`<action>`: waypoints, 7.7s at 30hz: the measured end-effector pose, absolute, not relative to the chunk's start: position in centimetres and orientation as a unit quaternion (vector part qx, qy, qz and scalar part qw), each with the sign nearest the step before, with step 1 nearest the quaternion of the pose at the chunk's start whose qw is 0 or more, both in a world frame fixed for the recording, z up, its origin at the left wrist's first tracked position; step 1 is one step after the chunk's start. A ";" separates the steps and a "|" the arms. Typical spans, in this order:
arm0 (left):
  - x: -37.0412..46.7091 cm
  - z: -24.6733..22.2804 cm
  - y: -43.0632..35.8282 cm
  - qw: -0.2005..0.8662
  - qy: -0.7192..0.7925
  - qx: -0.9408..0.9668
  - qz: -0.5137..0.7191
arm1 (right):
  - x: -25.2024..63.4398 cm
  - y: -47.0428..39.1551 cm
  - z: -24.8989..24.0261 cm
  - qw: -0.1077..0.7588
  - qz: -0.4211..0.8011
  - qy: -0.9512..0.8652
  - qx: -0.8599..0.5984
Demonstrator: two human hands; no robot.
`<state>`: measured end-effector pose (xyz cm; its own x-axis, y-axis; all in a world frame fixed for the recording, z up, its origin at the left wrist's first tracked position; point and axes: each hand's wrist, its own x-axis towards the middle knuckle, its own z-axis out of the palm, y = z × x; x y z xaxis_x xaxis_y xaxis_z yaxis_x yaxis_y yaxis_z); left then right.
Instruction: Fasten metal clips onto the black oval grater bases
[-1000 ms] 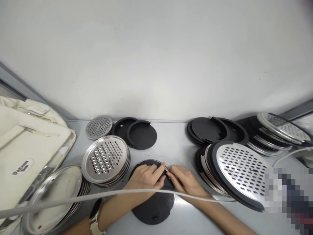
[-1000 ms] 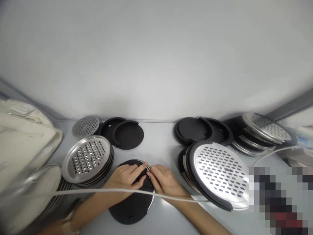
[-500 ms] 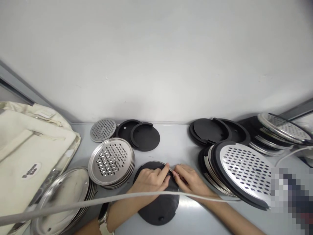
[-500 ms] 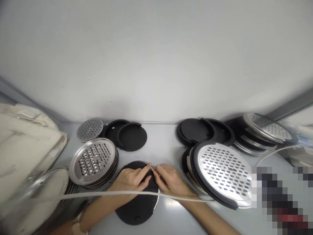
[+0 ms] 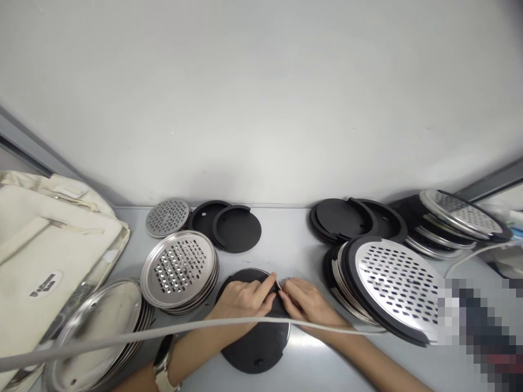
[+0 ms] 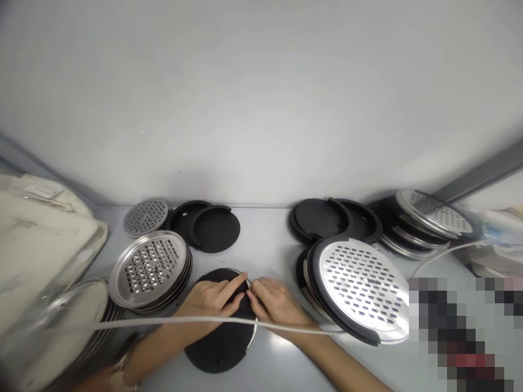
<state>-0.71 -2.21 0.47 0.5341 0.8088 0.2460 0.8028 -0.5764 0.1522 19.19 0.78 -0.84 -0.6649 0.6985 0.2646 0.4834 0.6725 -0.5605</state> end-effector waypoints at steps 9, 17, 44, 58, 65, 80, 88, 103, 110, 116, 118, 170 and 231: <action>-0.8 0.6 -2.3 0.028 0.485 0.861 0.149 | 19.0 1.0 -0.8 0.243 0.247 -0.866 -0.360; -0.7 0.5 -2.2 0.030 0.475 0.869 0.135 | 19.1 0.9 -0.4 0.221 0.247 -0.873 -0.356; -0.8 1.1 -1.8 0.107 0.486 0.856 0.144 | 19.0 1.0 -0.9 0.231 0.251 -0.875 -0.343; -0.8 1.1 -1.7 0.129 0.474 0.857 0.157 | 18.9 0.5 -0.3 0.222 0.260 -0.862 -0.374; -0.9 0.8 -1.7 0.112 0.458 0.868 0.158 | 18.8 0.5 -0.4 0.219 0.264 -0.861 -0.375; -0.8 1.1 -1.8 0.100 0.442 0.880 0.142 | 18.7 0.5 -0.2 0.218 0.276 -0.860 -0.369; -0.8 1.5 -1.9 0.088 0.497 0.845 0.178 | 18.9 0.5 -0.2 0.207 0.277 -0.861 -0.373; -1.2 1.1 -1.8 0.068 0.477 0.857 0.182 | 18.9 0.5 -0.4 0.209 0.264 -0.863 -0.377; -1.1 1.2 -1.7 0.103 0.480 0.849 0.198 | 18.9 0.5 -0.7 0.221 0.257 -0.859 -0.383; -1.1 1.1 -1.6 0.095 0.469 0.853 0.209 | 19.0 0.5 -0.9 0.220 0.268 -0.857 -0.382; -1.1 1.0 -1.6 0.082 0.466 0.855 0.213 | 19.0 0.5 -0.8 0.215 0.269 -0.857 -0.383; -1.0 0.6 -1.7 0.033 0.356 0.906 0.225 | 18.9 0.7 -0.1 0.189 0.252 -0.873 -0.373; -1.0 1.0 -1.7 0.063 0.391 0.883 0.252 | 18.7 0.2 -0.3 0.234 0.251 -0.854 -0.391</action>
<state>-0.96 -1.69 1.00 0.5671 0.7227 0.3951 0.6597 -0.6857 0.3075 18.70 0.20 -0.31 -0.5843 0.7856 0.2034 0.5503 0.5678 -0.6122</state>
